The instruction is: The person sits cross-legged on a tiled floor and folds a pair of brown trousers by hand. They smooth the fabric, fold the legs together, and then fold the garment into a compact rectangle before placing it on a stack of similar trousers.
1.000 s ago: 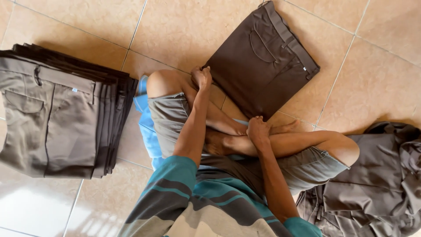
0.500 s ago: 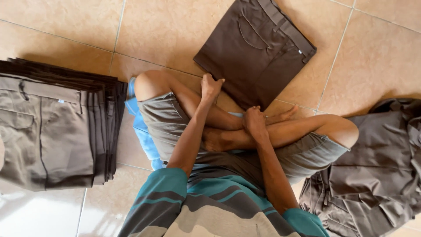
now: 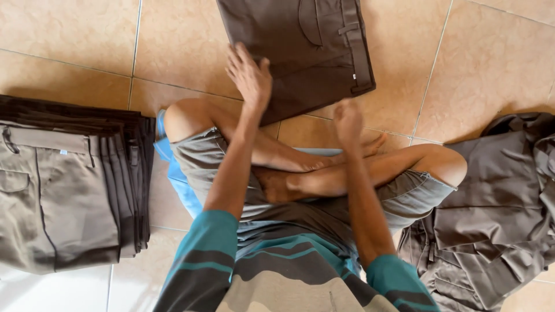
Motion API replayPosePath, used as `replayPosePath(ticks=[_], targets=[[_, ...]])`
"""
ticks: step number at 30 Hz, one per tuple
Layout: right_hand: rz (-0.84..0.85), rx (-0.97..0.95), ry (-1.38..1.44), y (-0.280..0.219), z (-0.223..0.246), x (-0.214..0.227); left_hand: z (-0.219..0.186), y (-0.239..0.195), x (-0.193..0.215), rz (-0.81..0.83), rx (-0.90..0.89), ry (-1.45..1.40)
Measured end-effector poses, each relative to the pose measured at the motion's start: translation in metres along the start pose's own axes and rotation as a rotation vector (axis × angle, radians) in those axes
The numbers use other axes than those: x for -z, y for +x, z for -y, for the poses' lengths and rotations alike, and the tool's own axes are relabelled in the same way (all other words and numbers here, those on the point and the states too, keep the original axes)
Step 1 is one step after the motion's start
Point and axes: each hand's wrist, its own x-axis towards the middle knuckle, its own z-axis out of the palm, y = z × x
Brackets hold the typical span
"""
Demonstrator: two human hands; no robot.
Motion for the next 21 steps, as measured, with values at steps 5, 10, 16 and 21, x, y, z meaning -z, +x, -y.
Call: replayPosePath(ticks=[5, 10, 16, 21], targets=[[-0.337, 0.152, -0.127, 0.109, -0.083, 0.01, 0.003, -0.074, -0.04, 0.142, -0.187, 0.061], [-0.116, 0.007, -0.127, 0.138, -0.104, -0.004, 0.022, -0.047, -0.043, -0.003, -0.446, 0.149], [0.028, -0.254, 0.027, 0.049, -0.026, 0.001, 0.057, 0.022, -0.018, 0.217, -0.683, 0.211], [0.074, -0.435, 0.273, 0.048, -0.021, 0.014, 0.044, 0.003, -0.01, 0.18, -0.668, 0.189]])
